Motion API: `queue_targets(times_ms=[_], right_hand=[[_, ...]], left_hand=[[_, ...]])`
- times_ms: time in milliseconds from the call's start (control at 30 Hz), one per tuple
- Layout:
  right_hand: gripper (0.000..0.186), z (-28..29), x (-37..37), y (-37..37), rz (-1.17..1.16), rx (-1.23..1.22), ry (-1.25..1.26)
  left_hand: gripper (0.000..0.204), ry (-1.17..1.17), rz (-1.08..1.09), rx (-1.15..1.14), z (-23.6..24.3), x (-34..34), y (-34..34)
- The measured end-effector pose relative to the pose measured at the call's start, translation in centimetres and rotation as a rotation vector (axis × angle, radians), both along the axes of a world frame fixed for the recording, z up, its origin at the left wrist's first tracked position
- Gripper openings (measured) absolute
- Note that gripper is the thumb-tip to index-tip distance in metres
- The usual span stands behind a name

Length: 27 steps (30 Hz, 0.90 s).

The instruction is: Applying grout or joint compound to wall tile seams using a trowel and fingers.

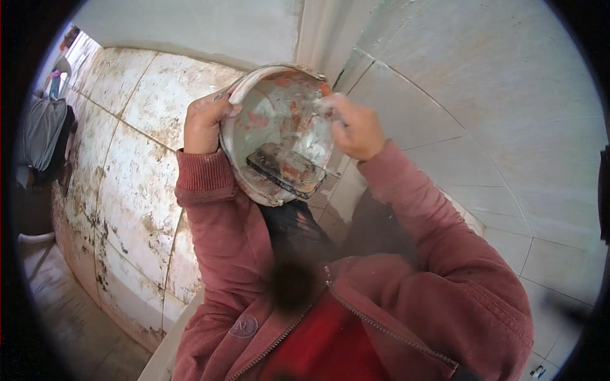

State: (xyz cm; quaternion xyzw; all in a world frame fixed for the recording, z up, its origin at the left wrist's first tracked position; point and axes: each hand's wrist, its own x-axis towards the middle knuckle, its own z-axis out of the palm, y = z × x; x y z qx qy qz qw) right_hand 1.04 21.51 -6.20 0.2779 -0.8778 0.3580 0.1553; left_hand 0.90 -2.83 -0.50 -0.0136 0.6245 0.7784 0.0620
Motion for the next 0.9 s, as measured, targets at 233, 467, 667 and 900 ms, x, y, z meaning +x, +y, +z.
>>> queue_targets(times_ms=[233,467,667,900], right_hand=[[0.029,-4.7,-4.7,-7.5,-0.006,0.223,-0.907],[0.035,-10.6,-6.9,-7.7,0.409,0.368,-0.523],[0.022,-4.7,-5.8,-9.7,0.135,0.153,-1.171],[0.018,-2.3,-2.8,-5.2,0.053,-1.005,-1.516]], left_hand=[[0.037,0.008,-0.03,0.135,-0.6,-0.1,0.3],[0.037,0.019,-0.079,0.219,-1.3,-0.3,0.6],[0.036,0.0,-0.046,0.167,-2.0,-0.2,-0.2],[0.033,0.001,-0.028,0.06,-0.7,-0.2,0.3]])
